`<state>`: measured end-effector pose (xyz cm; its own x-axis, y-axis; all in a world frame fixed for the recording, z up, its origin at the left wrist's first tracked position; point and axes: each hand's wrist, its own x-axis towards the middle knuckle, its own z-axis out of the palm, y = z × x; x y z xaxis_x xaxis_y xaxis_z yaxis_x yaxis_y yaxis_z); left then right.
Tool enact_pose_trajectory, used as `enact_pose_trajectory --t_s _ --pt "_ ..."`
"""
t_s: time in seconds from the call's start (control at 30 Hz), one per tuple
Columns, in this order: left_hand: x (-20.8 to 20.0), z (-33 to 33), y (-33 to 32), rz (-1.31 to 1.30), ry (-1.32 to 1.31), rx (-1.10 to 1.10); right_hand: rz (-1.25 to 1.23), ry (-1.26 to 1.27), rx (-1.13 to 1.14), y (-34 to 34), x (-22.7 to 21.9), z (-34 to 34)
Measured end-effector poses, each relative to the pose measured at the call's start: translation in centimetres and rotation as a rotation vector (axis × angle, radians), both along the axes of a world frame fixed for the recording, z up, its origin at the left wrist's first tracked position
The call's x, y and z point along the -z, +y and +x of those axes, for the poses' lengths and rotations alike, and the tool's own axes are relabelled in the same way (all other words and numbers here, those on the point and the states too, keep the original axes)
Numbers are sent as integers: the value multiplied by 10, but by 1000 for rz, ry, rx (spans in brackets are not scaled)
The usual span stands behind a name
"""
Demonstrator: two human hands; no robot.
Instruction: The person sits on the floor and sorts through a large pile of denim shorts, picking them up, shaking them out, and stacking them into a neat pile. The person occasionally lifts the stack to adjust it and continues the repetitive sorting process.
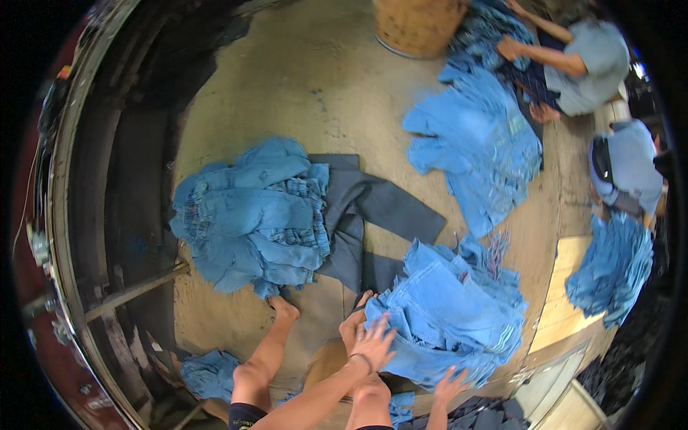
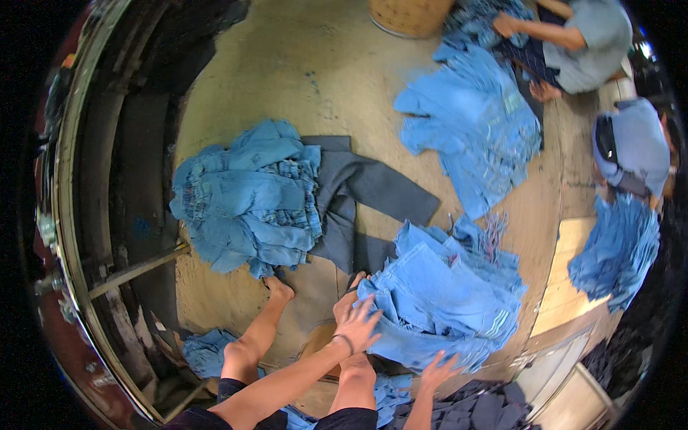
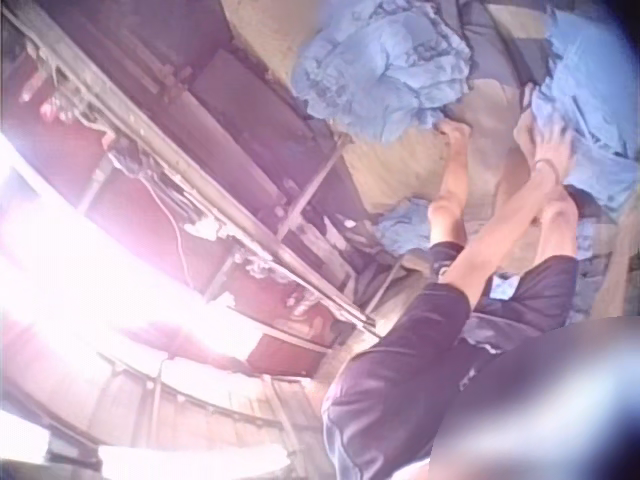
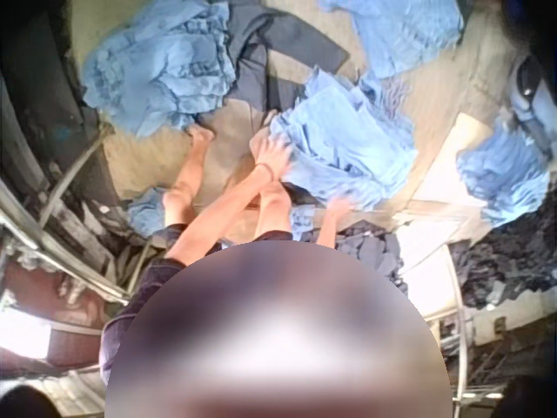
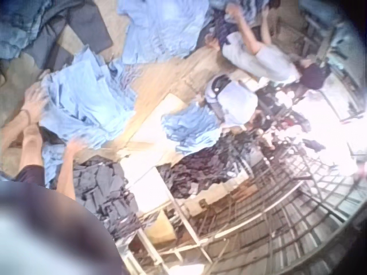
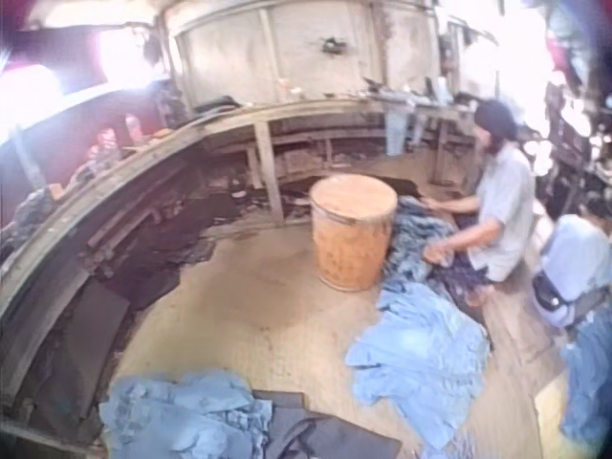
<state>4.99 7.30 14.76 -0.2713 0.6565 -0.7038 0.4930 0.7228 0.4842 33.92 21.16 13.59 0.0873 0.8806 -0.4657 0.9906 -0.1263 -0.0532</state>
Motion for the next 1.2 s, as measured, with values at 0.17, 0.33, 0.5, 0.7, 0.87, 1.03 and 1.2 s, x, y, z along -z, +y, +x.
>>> enact_pose_trajectory --t_s 0.17,0.33,0.5,0.7,0.87,1.03,1.2 --pt "-65 -32 -143 -242 55 -476 -160 48 -174 -19 -38 -1" --pt "-141 -48 -259 -348 168 -1109 -417 -73 -552 9 -83 -82" --pt "-182 -39 -304 -190 43 -1673 -376 -31 -796 33 -141 -259" --pt "-190 -27 -301 -71 -286 -2089 -225 123 -1181 2 -216 -506" --pt "-194 -13 -256 13 -321 -2447 -176 350 -1629 -58 -277 -675" --pt "-213 4 -169 -174 -302 -2628 -360 358 -1762 -95 -298 -826" --pt "-219 -46 -27 -55 -187 -3169 -525 226 -2066 -118 -216 -941"
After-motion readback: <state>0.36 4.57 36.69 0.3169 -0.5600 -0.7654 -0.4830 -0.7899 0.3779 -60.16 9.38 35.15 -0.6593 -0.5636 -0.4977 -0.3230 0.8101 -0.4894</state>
